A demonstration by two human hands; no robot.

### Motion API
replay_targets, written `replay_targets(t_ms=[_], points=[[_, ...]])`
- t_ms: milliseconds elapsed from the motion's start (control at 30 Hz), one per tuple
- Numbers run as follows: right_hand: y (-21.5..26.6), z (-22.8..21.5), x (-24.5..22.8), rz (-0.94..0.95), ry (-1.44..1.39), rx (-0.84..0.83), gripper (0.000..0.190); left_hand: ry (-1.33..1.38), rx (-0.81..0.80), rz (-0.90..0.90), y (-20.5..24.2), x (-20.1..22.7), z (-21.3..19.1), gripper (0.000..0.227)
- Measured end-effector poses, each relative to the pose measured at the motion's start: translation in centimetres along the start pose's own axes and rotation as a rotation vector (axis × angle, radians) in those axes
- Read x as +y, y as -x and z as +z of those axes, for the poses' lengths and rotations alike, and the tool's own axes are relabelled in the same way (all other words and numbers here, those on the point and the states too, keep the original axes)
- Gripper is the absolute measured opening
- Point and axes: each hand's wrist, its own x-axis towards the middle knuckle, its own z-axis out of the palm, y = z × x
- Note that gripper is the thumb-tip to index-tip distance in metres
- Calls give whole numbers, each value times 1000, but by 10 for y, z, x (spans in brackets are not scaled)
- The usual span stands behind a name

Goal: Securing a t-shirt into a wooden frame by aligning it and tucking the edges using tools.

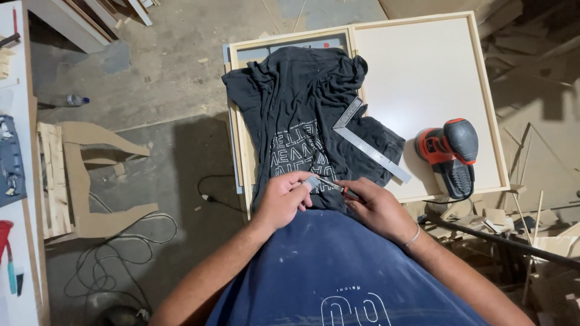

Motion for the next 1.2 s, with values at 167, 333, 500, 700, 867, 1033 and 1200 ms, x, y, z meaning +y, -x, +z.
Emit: replay_targets(t_ms=[167,333,500,700,867,1033,1200], points=[[-2,1,0,-13,8,5,44,-23,17,4,1,1,-1,34],[-6,3,-2,-41,24,-1,42,-66,40,-13,4,8,-5,35],[-13,6,-7,-65,52,8,40,-38,57,-22,6,10,-10,36],[-21,13,0,-214,165,32,36,-21,99,-28,-4,-9,-14,14],[-30,12,-19,-174,201,23,36,-88,81,12,3,9,-28,12],[-36,12,-29,-290,221,63,34,-91,75,19,24,35,-31,11],[-39,11,-58,-204,215,-45,25,-16,218,124,29,35,-32,8]])
